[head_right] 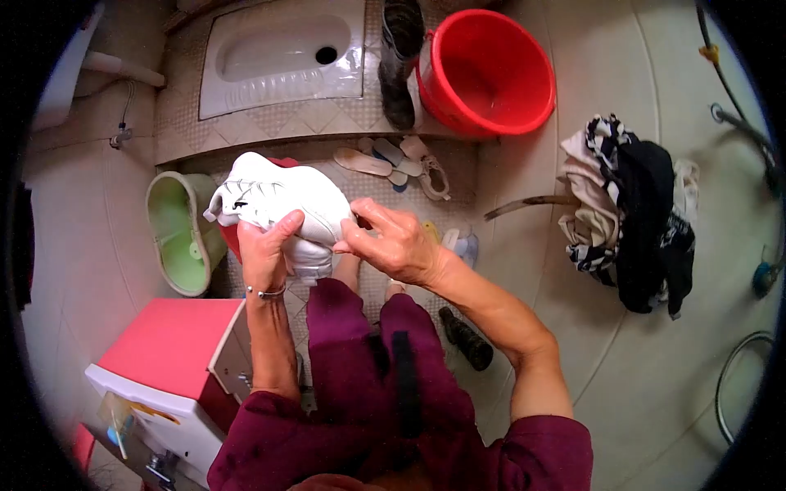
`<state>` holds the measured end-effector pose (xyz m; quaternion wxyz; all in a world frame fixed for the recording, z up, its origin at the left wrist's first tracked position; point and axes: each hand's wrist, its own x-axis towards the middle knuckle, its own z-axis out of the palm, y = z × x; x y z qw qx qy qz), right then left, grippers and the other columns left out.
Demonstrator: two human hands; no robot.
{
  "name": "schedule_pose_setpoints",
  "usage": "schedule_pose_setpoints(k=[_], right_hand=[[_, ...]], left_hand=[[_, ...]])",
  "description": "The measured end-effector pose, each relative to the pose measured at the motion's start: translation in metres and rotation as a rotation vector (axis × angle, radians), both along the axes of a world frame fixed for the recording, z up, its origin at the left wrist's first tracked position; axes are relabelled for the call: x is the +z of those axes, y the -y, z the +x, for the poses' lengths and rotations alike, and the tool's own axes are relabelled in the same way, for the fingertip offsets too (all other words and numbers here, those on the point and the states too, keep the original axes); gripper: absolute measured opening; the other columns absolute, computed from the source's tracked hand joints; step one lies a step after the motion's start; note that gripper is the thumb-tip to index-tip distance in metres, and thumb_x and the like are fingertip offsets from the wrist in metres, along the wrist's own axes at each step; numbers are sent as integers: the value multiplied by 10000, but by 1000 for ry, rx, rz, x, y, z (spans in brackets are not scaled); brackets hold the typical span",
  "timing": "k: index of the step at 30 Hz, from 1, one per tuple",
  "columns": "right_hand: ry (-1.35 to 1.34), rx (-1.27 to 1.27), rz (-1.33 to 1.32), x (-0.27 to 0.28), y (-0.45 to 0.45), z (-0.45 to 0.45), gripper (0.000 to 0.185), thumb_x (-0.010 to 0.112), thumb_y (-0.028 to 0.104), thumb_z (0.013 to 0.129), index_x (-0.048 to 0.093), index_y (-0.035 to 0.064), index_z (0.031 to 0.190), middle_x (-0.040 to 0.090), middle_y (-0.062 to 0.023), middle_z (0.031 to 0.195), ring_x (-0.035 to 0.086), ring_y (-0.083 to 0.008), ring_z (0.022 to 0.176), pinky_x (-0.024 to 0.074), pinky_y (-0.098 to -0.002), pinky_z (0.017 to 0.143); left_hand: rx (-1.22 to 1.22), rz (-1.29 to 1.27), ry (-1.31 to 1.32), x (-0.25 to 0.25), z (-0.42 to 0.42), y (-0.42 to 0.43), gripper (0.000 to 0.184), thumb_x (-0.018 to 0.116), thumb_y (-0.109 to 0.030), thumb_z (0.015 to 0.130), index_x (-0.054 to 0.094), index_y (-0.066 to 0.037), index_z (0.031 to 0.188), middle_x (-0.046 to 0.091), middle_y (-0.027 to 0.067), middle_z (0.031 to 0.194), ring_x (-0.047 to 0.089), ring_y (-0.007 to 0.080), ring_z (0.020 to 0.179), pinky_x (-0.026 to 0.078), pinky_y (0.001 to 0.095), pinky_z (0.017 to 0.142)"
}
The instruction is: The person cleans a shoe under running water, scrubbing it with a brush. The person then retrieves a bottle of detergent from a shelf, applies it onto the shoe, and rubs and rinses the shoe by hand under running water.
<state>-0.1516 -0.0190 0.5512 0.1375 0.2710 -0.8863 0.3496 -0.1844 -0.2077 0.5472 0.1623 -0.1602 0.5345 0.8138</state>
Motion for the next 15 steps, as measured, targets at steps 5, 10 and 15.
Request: schedule_pose_setpoints(k=[5,10,15], right_hand=[[-88,3,-34,-13,-13,56,267,675,218,724,554,31,871,519,-110,829,561,-195,619,462,-273,511],[-101,-51,-63,-35,-9,117,292,677,198,720,567,39,939,519,-122,853,566,-201,636,466,-280,525],[51,-62,46,-53,10,147,405,670,181,718,560,66,1090,489,-120,843,555,-215,661,470,-297,539]], left_hand=[[16,63,20,-15,63,-13,393,678,44,691,504,46,1043,580,79,946,571,160,850,470,287,769],[38,38,-34,-27,117,-16,362,683,38,692,532,63,1020,589,82,945,568,159,843,460,277,772],[7,-78,-25,-60,147,-1,350,693,24,688,545,61,1003,592,80,938,565,154,828,453,269,764]])
